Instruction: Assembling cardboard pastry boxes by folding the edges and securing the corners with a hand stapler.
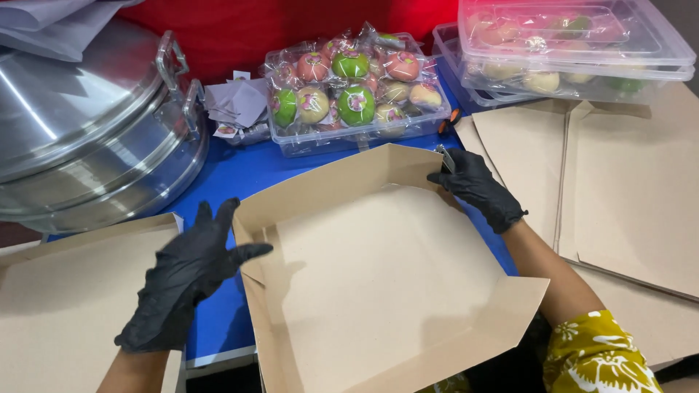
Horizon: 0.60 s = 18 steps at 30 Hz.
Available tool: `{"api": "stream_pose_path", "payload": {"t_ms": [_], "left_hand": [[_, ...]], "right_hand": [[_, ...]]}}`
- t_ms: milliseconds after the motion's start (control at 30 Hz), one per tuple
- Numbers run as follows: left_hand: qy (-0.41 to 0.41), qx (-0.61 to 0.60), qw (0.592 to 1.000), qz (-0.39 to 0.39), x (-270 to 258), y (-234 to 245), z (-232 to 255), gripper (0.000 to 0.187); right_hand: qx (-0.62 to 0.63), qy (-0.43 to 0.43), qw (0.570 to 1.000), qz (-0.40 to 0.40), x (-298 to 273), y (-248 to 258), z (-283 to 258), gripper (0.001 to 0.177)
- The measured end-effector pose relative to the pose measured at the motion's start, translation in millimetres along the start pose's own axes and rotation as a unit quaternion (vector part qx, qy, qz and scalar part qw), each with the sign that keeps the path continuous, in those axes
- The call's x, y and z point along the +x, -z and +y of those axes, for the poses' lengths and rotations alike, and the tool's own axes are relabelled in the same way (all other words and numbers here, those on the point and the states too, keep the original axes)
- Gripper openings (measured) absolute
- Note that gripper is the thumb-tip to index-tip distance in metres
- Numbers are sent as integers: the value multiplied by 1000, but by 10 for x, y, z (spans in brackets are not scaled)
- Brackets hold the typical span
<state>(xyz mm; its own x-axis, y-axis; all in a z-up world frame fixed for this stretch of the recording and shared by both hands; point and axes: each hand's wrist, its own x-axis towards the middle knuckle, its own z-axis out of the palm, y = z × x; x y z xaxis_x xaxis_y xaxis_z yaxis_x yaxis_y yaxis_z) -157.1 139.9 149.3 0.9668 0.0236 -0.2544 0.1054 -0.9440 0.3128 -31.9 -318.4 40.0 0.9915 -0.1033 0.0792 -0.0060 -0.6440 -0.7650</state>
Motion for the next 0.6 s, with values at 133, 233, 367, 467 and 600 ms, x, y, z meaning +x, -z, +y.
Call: {"api": "stream_pose_path", "payload": {"t_ms": [133,233,367,467,600], "left_hand": [[-258,52,905,335,473,-15,120,60],[-335,-20,902,272,1072,-207,849,60],[-411,-81,885,204,1640,-869,1639,65],[-390,-125,897,163,1761,-1054,1926,51],[-335,-186,920,85,1786,-1068,2068,29]], "right_hand": [[33,6,999,-5,11,23,-134,40],[45,19,999,-21,26,-60,-123,38],[16,111,991,-73,-68,-111,-145,34],[39,84,991,-93,-142,-2,-234,33],[8,-36,998,-50,-110,83,-104,35]]}}
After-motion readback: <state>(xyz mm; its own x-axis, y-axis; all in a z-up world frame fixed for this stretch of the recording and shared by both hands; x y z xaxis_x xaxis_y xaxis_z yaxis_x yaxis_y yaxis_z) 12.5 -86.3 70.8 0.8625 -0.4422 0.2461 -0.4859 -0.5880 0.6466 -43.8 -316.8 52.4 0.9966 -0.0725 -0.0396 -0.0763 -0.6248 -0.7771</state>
